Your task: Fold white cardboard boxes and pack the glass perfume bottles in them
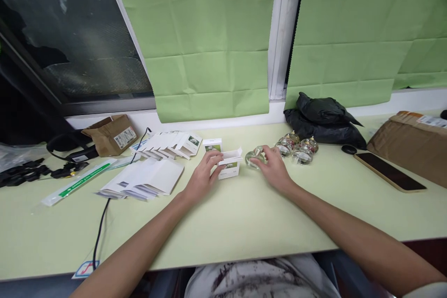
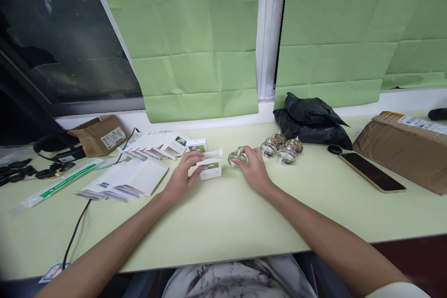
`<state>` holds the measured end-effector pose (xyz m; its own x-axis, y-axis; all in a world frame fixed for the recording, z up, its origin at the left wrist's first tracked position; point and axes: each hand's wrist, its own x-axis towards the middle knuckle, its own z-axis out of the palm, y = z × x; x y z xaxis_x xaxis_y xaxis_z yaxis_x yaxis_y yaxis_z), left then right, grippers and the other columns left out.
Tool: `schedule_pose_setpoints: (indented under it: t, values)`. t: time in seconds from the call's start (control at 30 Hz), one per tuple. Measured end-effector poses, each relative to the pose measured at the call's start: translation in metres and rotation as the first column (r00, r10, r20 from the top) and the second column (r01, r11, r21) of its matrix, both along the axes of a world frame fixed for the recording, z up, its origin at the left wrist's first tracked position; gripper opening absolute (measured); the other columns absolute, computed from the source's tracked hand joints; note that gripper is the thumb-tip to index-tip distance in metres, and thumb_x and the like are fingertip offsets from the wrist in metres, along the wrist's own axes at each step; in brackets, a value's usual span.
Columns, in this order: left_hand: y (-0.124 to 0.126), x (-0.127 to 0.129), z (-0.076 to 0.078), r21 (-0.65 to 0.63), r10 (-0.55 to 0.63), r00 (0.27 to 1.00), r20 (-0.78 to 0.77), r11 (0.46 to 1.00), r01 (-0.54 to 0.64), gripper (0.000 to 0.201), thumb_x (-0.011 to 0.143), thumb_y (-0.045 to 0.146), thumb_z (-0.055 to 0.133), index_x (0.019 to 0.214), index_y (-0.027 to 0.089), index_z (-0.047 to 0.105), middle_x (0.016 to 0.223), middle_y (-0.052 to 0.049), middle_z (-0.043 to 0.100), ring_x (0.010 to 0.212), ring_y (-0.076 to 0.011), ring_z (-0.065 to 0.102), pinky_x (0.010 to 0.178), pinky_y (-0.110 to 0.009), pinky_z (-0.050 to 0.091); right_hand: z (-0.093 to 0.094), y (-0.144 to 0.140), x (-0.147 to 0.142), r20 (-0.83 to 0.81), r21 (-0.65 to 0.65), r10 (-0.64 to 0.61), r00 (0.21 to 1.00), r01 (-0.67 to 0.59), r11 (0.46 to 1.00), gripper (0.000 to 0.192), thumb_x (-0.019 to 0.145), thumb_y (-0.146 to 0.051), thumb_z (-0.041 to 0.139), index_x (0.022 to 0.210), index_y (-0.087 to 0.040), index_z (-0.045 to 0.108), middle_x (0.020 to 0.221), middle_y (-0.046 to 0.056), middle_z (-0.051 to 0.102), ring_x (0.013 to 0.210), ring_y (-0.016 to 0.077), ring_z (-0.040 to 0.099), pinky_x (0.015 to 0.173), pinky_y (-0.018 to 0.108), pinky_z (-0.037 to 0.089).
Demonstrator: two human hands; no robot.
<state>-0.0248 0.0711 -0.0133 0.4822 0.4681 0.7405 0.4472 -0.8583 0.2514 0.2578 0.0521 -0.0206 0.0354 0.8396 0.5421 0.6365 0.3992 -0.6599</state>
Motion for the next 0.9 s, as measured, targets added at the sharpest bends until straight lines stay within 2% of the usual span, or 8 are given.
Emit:
schedule_pose_setpoints:
  t: [0.07,0.13,0.23,0.37,0.5,0.6,0.73,0.9]
  values:
    - [-0.002,0.001,0.000,0.017,-0.004,1.000,-0.022,1.000,0.005,0.029,0.104,0.016,0.057,0.130,0.028,0.053,0.133,-0.012,0.060,0.126,-0.0224,0.061,0.100,-0.042,0.055,0.006,-0.003,-0.001,-0.120,0.072,-0.056,0.991,0.065,0.995,0.023,0.096,-0.046,0.065,0.109,-0.027,0.064,0.097,0.005,0.065,0.089,0.0258,0.053,0.079,0.037,0.045]
    - [-0.004,0.002,0.000,0.020,-0.017,0.999,-0.040,1.000,0.017,0.031,0.103,0.014,0.057,0.130,0.028,0.052,0.134,-0.012,0.060,0.126,-0.0221,0.061,0.101,-0.042,0.055,0.013,-0.008,-0.002,-0.247,0.147,-0.041,0.968,0.080,0.986,0.026,0.097,-0.044,0.065,0.114,-0.026,0.062,0.102,0.005,0.066,0.080,0.0221,0.052,0.075,0.036,0.046]
    - [-0.008,0.005,0.000,0.027,-0.039,0.996,-0.082,0.999,0.041,0.030,0.103,0.012,0.055,0.129,0.027,0.053,0.135,-0.013,0.058,0.126,-0.0225,0.061,0.100,-0.041,0.055,0.020,-0.016,-0.006,-0.375,0.290,0.046,0.926,0.070,0.955,0.028,0.097,-0.043,0.067,0.116,-0.025,0.060,0.114,0.007,0.066,0.086,0.0209,0.058,0.078,0.035,0.049]
    - [-0.012,0.009,-0.001,0.073,-0.045,0.987,-0.156,0.996,0.057,0.032,0.103,0.010,0.050,0.130,0.027,0.053,0.138,-0.015,0.056,0.123,-0.0222,0.061,0.091,-0.037,0.057,0.019,-0.023,-0.015,-0.441,0.423,0.221,0.870,-0.016,0.906,0.033,0.095,-0.040,0.073,0.119,-0.026,0.058,0.115,0.007,0.067,0.099,0.0229,0.064,0.080,0.036,0.053]
    - [-0.015,0.012,-0.002,0.176,-0.005,0.971,-0.237,0.983,0.048,0.035,0.103,0.009,0.047,0.132,0.027,0.053,0.138,-0.015,0.054,0.123,-0.0239,0.059,0.086,-0.035,0.057,0.016,-0.032,-0.024,-0.367,0.394,0.336,0.867,-0.183,0.901,0.030,0.096,-0.037,0.073,0.120,-0.028,0.058,0.114,0.007,0.068,0.100,0.0245,0.065,0.084,0.040,0.055]
    - [-0.016,0.013,-0.003,0.228,0.013,0.969,-0.248,0.973,0.045,0.036,0.102,0.009,0.048,0.133,0.027,0.052,0.138,-0.015,0.053,0.125,-0.0250,0.058,0.088,-0.036,0.057,0.016,-0.036,-0.025,-0.232,0.314,0.300,0.925,-0.220,0.923,0.024,0.097,-0.038,0.072,0.117,-0.029,0.062,0.112,0.006,0.069,0.105,0.0268,0.062,0.090,0.043,0.053]
    - [-0.017,0.013,-0.004,0.214,0.003,0.974,-0.227,0.976,0.047,0.037,0.101,0.007,0.048,0.132,0.027,0.052,0.135,-0.014,0.052,0.119,-0.0231,0.059,0.086,-0.035,0.058,0.020,-0.035,-0.022,-0.160,0.262,0.241,0.957,-0.194,0.945,0.023,0.098,-0.039,0.069,0.117,-0.028,0.062,0.113,0.006,0.066,0.111,0.0280,0.058,0.097,0.044,0.050]
    - [-0.016,0.016,-0.006,0.171,-0.078,0.983,-0.168,0.979,0.107,0.043,0.099,0.003,0.049,0.132,0.030,0.051,0.139,-0.013,0.047,0.128,-0.0232,0.055,0.095,-0.038,0.057,0.025,-0.031,-0.018,-0.160,0.188,0.369,0.916,-0.339,0.922,0.022,0.102,-0.038,0.062,0.120,-0.026,0.058,0.114,0.007,0.065,0.107,0.0262,0.062,0.095,0.041,0.049]
